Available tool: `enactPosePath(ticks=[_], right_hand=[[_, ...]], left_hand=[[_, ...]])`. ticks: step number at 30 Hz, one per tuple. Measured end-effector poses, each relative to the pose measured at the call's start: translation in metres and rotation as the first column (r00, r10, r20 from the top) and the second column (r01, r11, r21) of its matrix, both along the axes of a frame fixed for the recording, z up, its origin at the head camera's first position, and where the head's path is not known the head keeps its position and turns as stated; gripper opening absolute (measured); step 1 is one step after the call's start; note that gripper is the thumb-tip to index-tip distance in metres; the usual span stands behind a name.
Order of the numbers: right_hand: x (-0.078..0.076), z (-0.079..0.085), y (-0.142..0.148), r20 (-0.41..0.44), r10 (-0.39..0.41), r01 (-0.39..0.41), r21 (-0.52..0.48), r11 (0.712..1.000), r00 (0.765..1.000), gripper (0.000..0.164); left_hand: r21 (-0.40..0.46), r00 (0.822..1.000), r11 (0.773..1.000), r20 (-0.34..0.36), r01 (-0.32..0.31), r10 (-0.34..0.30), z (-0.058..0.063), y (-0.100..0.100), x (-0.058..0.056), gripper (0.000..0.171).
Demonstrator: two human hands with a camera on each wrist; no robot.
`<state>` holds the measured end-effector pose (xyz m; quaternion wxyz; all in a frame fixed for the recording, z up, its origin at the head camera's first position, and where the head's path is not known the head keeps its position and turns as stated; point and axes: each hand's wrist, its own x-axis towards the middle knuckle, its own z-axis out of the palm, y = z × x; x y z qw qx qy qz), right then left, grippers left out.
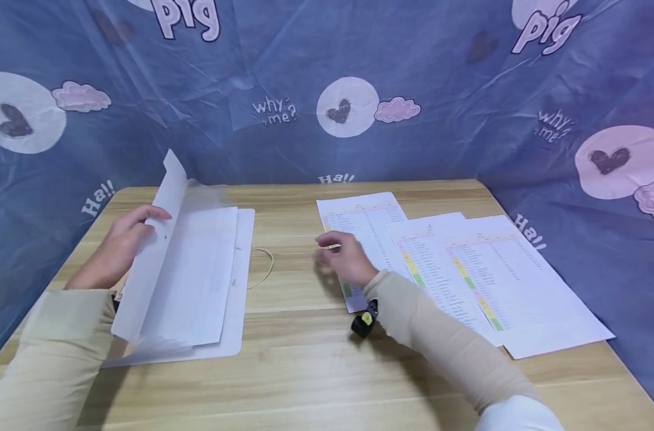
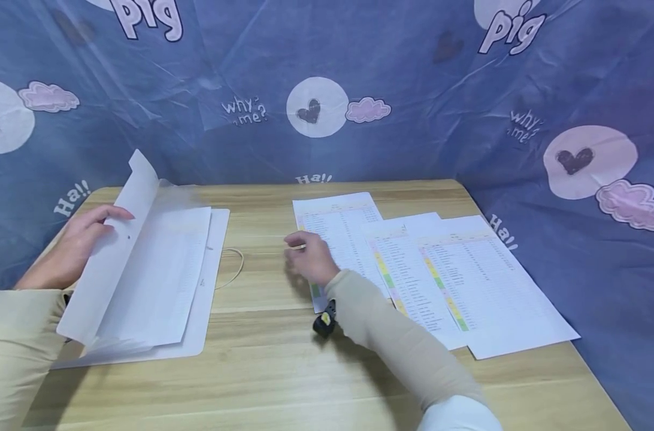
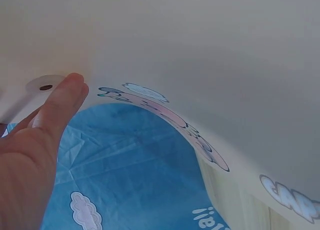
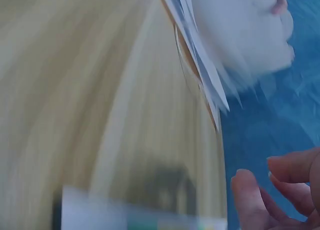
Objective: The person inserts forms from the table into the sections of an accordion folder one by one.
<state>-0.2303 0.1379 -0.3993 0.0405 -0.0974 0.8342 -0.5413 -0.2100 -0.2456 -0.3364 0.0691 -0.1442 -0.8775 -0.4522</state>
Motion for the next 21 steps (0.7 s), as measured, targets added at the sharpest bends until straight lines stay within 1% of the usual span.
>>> enactPosePath(ticks=[5, 10, 17, 21], right_hand=[[-0.002, 0.006, 0.038, 0.055, -0.07, 0.07, 0.002, 0.998, 0.996, 0.029], [0.001, 0.011, 0.078, 0.05, -0.135, 0.132, 0.055, 0.99, 0.99, 0.031], [0.007, 0.006, 0.123, 0.044, -0.221, 0.216, 0.1, 0.971, 0.974, 0.034], [0.013, 0.003, 0.146, 0.037, -0.263, 0.256, 0.124, 0.959, 0.964, 0.035]], left_hand=[[-0.017, 1.0, 1.0, 0.01, -0.002, 0.002, 0.0, -0.001, 0.0, 0.035], [-0.017, 1.0, 1.0, 0.006, 0.0, 0.0, -0.001, -0.001, -0.001, 0.035], [0.0, 1.0, 1.0, -0.017, 0.01, -0.01, -0.002, 0.001, -0.003, 0.033], [0.009, 1.0, 1.0, -0.017, 0.019, -0.019, -0.003, 0.001, -0.003, 0.033]])
